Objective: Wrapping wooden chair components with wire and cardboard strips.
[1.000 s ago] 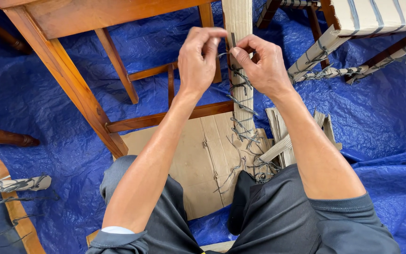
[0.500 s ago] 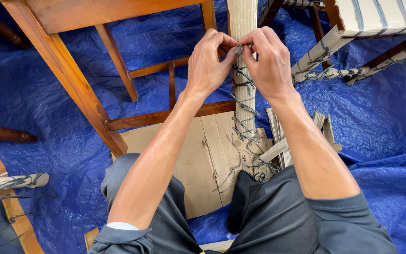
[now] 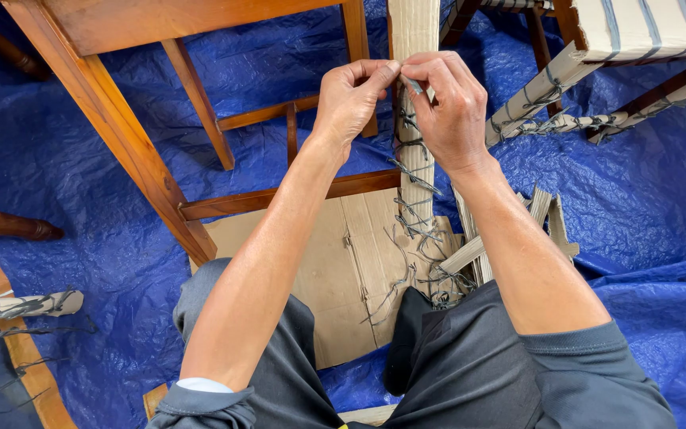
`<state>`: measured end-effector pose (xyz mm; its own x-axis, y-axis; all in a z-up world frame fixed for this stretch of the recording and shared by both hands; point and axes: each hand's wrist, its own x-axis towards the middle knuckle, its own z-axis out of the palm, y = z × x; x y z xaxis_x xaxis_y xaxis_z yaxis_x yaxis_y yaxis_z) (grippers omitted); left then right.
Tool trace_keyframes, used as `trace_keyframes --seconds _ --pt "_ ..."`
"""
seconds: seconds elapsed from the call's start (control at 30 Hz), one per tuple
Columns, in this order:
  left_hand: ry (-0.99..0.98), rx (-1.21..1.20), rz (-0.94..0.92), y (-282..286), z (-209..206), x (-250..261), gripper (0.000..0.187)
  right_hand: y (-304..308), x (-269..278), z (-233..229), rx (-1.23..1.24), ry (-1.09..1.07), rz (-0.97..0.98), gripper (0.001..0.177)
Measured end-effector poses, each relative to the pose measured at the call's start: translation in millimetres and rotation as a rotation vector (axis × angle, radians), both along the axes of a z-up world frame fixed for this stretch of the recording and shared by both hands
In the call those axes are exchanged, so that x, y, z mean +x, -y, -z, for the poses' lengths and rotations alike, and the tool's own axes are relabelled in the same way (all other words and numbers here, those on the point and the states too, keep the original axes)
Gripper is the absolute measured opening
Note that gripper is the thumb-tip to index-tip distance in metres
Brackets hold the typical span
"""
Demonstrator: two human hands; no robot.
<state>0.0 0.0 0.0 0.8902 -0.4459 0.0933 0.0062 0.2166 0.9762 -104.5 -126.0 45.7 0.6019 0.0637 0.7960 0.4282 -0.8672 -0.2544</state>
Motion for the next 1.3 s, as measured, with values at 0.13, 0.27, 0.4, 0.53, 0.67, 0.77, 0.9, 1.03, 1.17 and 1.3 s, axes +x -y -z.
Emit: trace_keyframes --seconds 0.13,0.27,0.4,0.53,0.67,0.77,0.9,1.03,1.17,1.3 --pt "0.002 0.087 -0.008 4 5 -4 0.023 3 -4 2 0.052 -0.045 0.031 0.017" --pt "0.239 0.019 -0.09 5 -3 -13 0.012 6 -4 2 0.022 -0.014 0.024 0.019" --pt "0.438 0.171 -0.232 -5 -22 -25 0.01 4 -3 3 0.029 -0.014 0.015 0.02" --pt "0.511 0.227 -0.221 -6 -30 -32 0.009 5 -6 2 0.05 -0.026 0.018 0.02" --pt "0.503 0.281 -0.255 -8 -31 -32 0.011 6 -2 5 0.054 -0.045 0.019 0.019" --pt "0.526 0.27 -0.275 -8 -26 -30 0.012 9 -1 8 0.058 -0.07 0.037 0.018" --pt "0.572 0.257 -0.267 -9 -27 -31 0.012 10 0 7 0.065 -0.093 0.052 0.019" --pt "0.632 0.278 -0.293 -11 -31 -35 0.011 11 -3 1 0.076 -0.104 0.043 0.024" --pt "0.683 0.324 -0.321 -13 -34 -39 0.011 15 -4 1 0.095 -0.141 -0.037 0.021" --pt "0.74 0.331 -0.323 -14 -35 -40 0.011 14 -5 -1 0.066 -0.146 -0.027 0.019"
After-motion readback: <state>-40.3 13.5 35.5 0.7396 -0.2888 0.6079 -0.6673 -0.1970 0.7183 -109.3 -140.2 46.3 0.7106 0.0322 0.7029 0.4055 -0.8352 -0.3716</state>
